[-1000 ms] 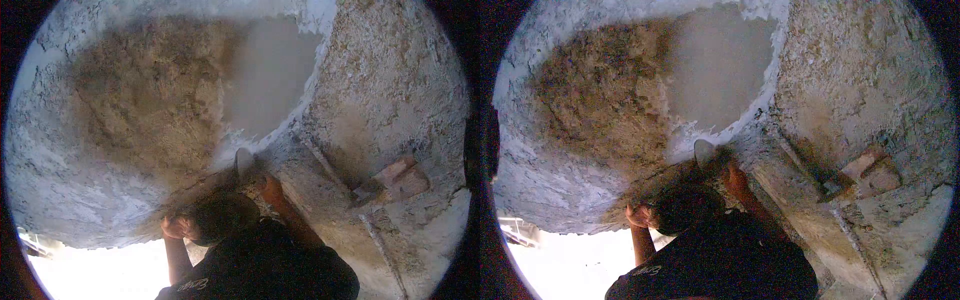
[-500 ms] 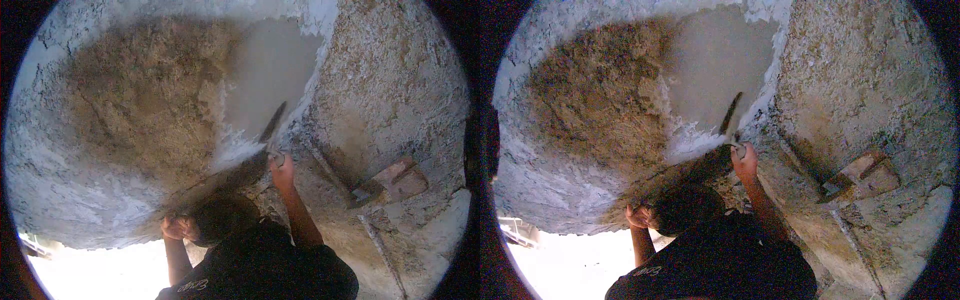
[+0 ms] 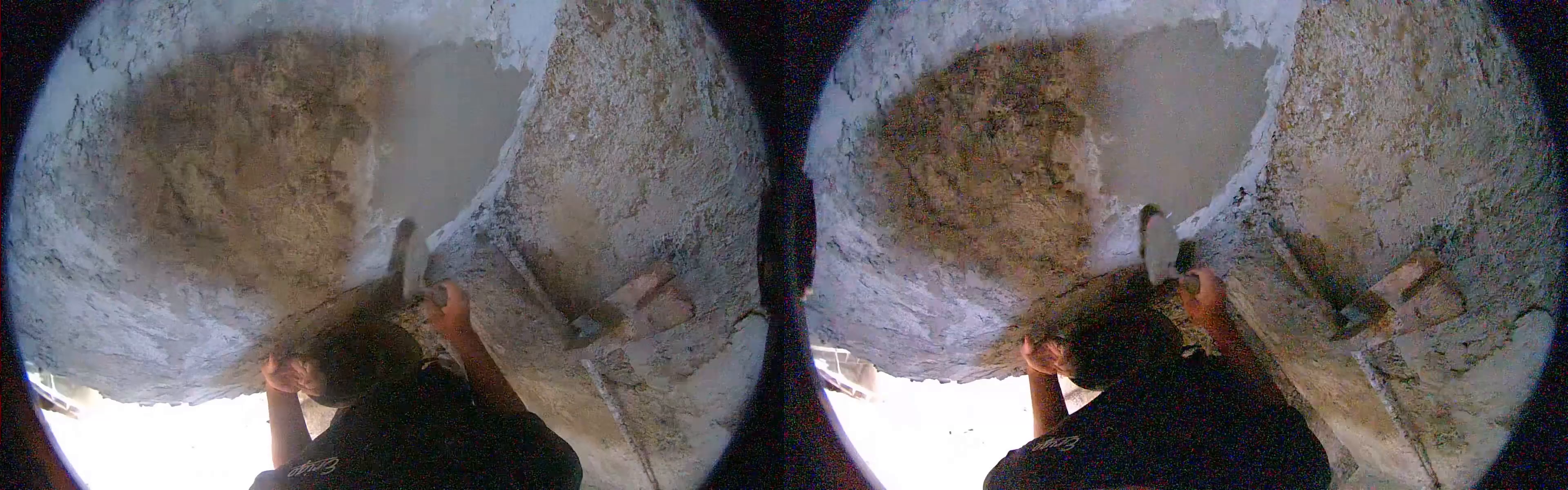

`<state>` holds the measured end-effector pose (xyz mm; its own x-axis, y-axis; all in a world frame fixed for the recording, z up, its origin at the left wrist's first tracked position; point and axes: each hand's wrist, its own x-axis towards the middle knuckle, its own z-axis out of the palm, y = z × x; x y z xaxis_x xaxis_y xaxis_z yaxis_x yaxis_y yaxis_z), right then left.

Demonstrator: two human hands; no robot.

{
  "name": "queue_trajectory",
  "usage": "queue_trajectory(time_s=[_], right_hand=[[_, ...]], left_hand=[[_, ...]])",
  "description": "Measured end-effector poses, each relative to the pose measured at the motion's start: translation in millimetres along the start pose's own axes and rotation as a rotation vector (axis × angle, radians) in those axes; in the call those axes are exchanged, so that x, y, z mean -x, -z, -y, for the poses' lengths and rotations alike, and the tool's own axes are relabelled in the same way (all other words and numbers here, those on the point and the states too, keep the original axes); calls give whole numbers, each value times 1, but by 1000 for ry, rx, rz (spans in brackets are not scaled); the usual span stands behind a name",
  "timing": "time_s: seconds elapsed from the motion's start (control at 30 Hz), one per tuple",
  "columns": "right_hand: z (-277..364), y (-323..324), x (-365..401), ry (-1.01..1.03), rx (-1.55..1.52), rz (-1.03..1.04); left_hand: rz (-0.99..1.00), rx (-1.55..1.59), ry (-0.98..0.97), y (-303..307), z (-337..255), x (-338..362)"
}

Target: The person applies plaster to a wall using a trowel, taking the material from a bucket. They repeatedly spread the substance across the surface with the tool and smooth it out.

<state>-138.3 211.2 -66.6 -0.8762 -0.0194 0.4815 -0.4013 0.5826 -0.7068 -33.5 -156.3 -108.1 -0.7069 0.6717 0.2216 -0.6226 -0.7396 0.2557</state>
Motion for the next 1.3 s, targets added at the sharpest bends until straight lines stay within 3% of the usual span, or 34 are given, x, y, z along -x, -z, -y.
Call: queue_trajectory(time_s=[0.07,0.17,0.3,0.33,0.37,0.43,0.57,0.6,0.67,0.7,0.77,0.8,0.83,0.87,0.9,0.97,1.07,1.13,1.2,1.27,1.3], right_hand=[[7,6,-14,-235,-109,-54],[17,8,-34,-286,-181,-231],[45,5,-43,-196,-164,-267],[38,-4,-38,-298,-58,-186],[33,-7,-29,-281,-56,-188],[40,-8,-16,-37,159,-30],[44,-8,12,59,149,52],[42,-9,17,15,68,120],[44,-7,30,-40,-5,197],[45,-6,32,-58,-36,157],[47,-1,35,-74,-41,111],[48,1,31,-115,-9,18],[46,5,19,-144,20,-88],[47,12,12,-358,-126,-36],[54,19,2,-357,-113,-44],[72,28,-28,-88,-76,-338],[53,30,-56,-86,-133,-400],[70,36,-64,-47,-92,-411],[83,37,-69,-9,-58,-413],[88,31,-66,-92,109,-297],[74,21,-57,0,120,-293]], left_hand=[[-44,-133,-54,-4,0,-1],[-74,-129,-81,10,0,8],[24,-145,64,-11,-4,-13],[20,-160,40,-10,-4,-11],[16,-175,12,-8,-4,-9],[-9,-157,-18,-10,-2,-9],[-75,-11,2,6,4,-1],[-72,-6,-4,0,2,-5],[1,-307,35,-20,-1,-17],[10,-300,33,-11,0,-10],[-2,1,70,15,4,2],[-113,-174,-82,-22,9,-8],[-56,-148,5,-13,5,-6],[-22,-173,8,-16,2,-14],[-6,-195,11,-21,4,-14],[-25,-157,23,-25,6,-12],[-83,-190,28,-48,5,-18],[-106,-256,16,-51,4,-23],[10,-225,65,-45,2,-19],[-14,-198,34,-33,3,-10],[-40,-170,14,-26,4,-6]])
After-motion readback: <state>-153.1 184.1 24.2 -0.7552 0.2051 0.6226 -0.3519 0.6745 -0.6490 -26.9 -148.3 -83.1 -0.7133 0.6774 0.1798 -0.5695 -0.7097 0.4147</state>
